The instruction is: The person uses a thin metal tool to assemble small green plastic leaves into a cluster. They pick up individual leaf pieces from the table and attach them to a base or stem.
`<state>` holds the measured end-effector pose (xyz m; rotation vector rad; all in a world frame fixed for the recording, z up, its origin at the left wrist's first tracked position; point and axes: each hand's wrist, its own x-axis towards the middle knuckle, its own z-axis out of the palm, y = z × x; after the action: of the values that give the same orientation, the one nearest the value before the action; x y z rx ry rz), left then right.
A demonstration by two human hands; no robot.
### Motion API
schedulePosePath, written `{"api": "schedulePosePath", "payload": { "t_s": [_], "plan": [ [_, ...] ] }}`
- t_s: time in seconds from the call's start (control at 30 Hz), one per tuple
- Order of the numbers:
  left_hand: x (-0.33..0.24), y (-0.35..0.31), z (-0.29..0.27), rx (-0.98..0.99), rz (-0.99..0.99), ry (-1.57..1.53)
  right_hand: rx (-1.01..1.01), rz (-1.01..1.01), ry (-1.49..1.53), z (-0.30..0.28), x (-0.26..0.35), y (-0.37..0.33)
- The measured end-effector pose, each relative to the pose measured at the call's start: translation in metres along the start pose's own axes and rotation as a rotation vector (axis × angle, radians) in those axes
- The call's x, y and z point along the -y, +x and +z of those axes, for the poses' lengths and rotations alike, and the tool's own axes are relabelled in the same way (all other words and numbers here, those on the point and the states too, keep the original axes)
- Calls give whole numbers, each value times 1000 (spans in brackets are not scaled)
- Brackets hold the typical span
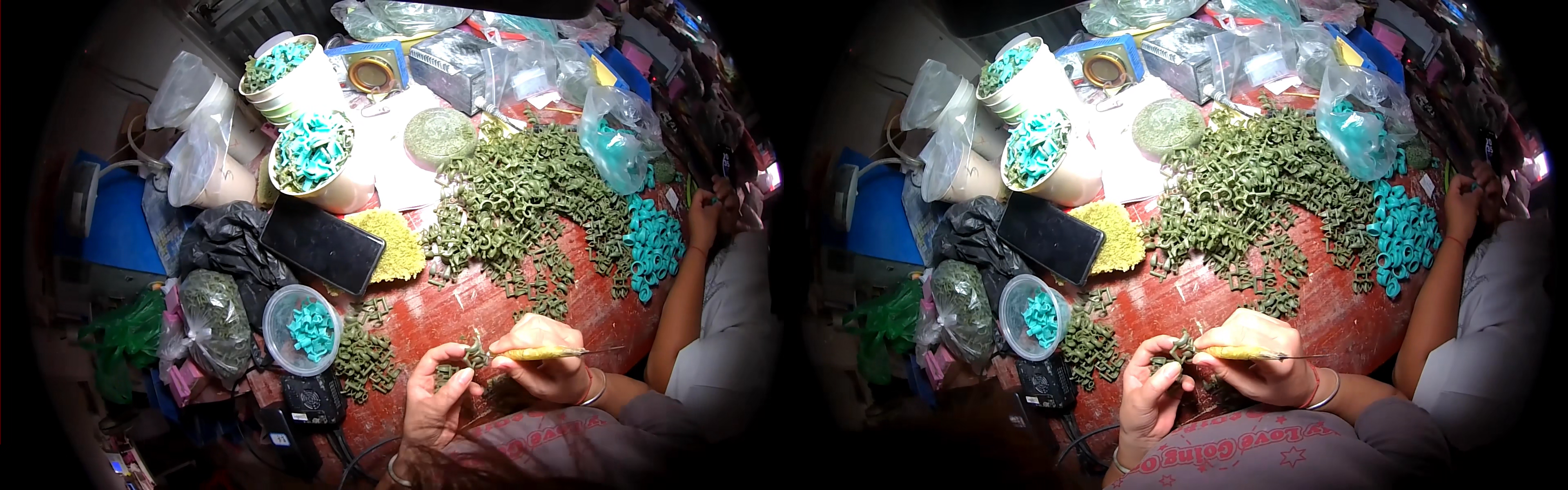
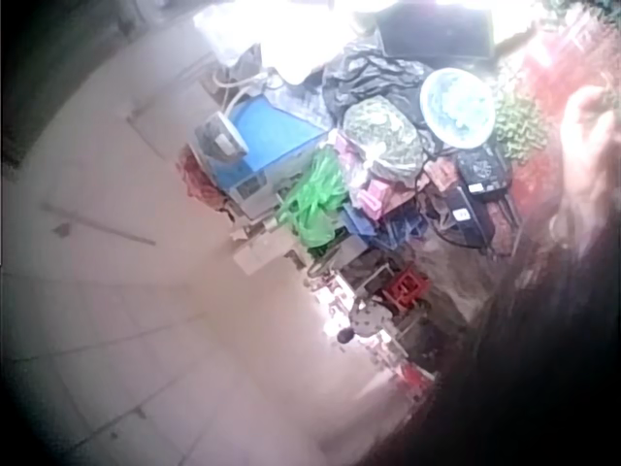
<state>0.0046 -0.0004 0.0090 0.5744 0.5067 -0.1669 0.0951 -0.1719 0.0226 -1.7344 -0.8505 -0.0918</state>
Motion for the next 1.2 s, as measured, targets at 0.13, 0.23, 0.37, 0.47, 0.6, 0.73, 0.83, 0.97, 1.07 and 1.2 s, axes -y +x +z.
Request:
{"api": "schedulePosePath", "payload": {
  "t_s": [0.13, 0.23, 0.37, 0.47, 0.6, 0.73, 0.83, 0.97, 1.07, 1.2],
  "plan": [
    [1, 0, 0, -9, -7, 15, 57, 20, 16, -3, 1, -1],
    [0, 1, 2, -6, 4, 65, 90, 73, 69, -3, 3, 0],
    [0, 2, 1, -14, 8, 74, 41, 37, 18, -1, 1, 0],
    [0, 2, 1, -10, -2, 53, 52, 45, 86, -2, 1, 0],
    [-1, 2, -2, 1, -8, 41, 9, 59, 14, -4, 1, 1],
    [0, 3, -1, 6, -9, 7, 37, 65, -10, -3, 3, 3],
    [0, 2, -1, 16, -15, 17, 39, 82, 58, 0, 2, -1],
    [2, 4, -6, 27, -8, -1, 13, 80, -4, -1, 3, 2],
    [1, 4, -5, 44, -7, -8, 32, 63, -1, 0, 3, 2],
    [1, 4, -4, 11, 0, -16, 1, 59, 37, -1, 2, -1]
  ]
}}
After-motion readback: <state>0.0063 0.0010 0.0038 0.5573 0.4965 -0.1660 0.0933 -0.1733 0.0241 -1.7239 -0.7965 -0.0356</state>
